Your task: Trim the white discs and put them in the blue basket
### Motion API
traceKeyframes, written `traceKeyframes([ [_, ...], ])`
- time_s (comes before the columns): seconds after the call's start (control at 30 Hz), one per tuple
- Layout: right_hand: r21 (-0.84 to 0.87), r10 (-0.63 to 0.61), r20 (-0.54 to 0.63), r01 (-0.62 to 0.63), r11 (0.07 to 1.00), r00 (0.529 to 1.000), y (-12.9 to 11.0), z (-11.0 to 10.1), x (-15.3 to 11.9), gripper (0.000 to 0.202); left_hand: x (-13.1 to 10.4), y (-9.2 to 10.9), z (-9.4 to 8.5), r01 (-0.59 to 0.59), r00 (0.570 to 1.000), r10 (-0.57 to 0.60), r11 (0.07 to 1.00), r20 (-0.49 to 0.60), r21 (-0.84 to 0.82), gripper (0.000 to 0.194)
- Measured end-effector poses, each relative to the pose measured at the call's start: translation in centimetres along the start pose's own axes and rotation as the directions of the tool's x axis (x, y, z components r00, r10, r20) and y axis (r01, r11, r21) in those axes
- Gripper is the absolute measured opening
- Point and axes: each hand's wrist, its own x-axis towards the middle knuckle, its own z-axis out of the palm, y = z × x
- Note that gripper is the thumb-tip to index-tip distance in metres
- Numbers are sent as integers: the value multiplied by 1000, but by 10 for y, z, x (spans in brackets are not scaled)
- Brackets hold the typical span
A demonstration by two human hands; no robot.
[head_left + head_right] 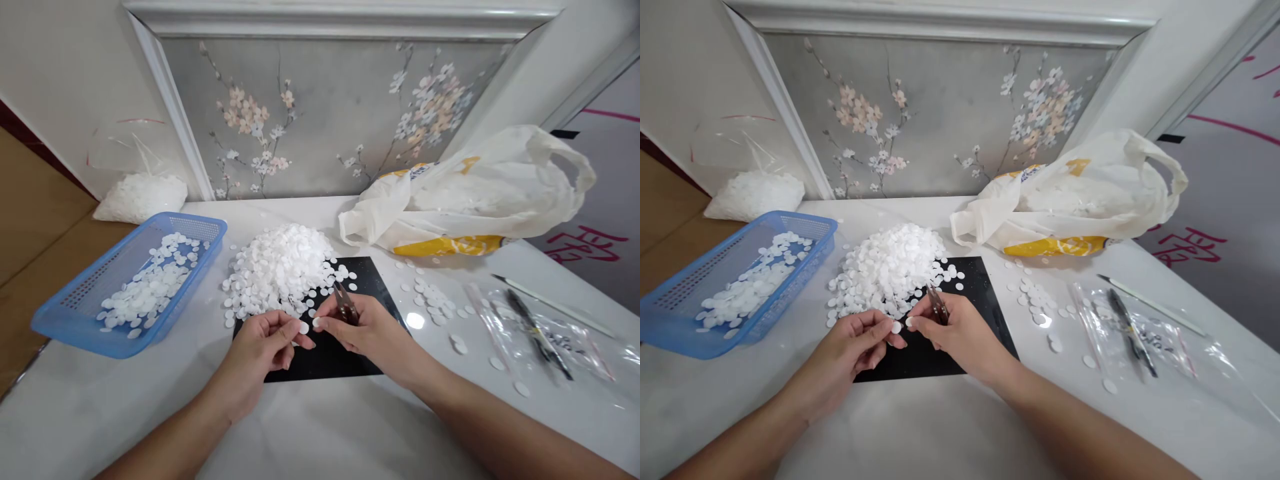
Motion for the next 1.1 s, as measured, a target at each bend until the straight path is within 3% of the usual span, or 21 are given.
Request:
traceKeyframes([
  [0.27, -9, -40, 3, 40, 999, 999, 0, 1, 0, 23, -1, -1, 0, 6, 1000, -5, 997, 20, -82, 16],
  [0.43, -50, -85, -11, 84, 995, 996, 1, 5, -2, 18, 0, -4, 2, -59, 996, 61, 997, 69, -43, 28],
  [0.6, -92, -138, -8, 137, 986, 990, 3, 4, -4, 10, 0, -3, 2, -28, 998, 29, 999, 49, -27, 22],
  [0.77, -57, -102, -22, 101, 993, 995, 7, 1, -2, 27, 0, -3, 2, 26, 999, -22, 994, 39, -107, 21],
  [0.87, -243, -126, -27, 115, 963, 992, 7, -2, -2, 31, 0, -3, 1, 39, 998, -33, 991, 45, -127, 22],
  [0.97, -470, -239, -56, 186, 863, 969, 7, -5, -1, 19, -1, 2, -5, 2, 1000, 1, 991, 26, -130, 19],
  [1.1, -570, -337, 41, 299, 765, 941, 14, -1, 5, 21, -1, 15, -24, -88, 995, 79, 981, -61, -174, 28],
])
